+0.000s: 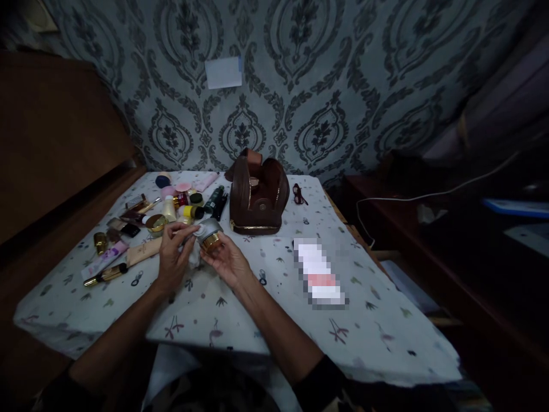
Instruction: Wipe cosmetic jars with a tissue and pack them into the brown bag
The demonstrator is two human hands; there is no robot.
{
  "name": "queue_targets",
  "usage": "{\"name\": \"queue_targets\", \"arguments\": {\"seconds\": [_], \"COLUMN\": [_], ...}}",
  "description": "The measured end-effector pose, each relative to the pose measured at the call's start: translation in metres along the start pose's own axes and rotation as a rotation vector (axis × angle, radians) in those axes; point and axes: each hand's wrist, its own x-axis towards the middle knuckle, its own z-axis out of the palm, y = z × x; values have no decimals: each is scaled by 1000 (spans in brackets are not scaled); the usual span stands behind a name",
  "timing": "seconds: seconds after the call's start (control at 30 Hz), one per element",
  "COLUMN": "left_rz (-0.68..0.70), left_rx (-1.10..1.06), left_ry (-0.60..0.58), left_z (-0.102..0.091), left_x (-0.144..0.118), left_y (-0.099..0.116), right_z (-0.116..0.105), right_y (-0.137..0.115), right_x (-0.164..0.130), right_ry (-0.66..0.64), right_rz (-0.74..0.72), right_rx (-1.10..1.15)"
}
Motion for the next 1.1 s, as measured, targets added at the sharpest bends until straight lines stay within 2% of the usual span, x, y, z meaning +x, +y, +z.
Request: {"name": "queue_targets", "arguments": {"seconds": [0.2,0.37,0.5,0.63,0.77,0.87,1.0,1.1], "left_rz": [-16,96,128,49,-81,-134,-119,-64], "left_rx": [-56,-88,-84,-84,-92,-102,-141,-145], "left_ry": [-29,-143,-150,-95,-5,8,-19,-82], "left_z": [-2,-2,-1,-1,-3,-3,-1,1], "left_x": [3,0,-2,1,5,7,5,2], "left_y": [-3,-1,0,-2,-7,-11,-11,-8], "right_z": [-3,-5,-4,-2,0,1,0,-2], "right_y": [3,-1,0,4,5,4,4,2], "right_x": [4,9,9,6,1,0,2,5], "right_ry": [-18,4,-8,-21,-49,-67,-66,-37], "right_rz": [-42,-65,-104,-106,-42,-31,-95,-70], "right_rx": [-46,19,-17,-95,-176,-178,-136,-58]}}
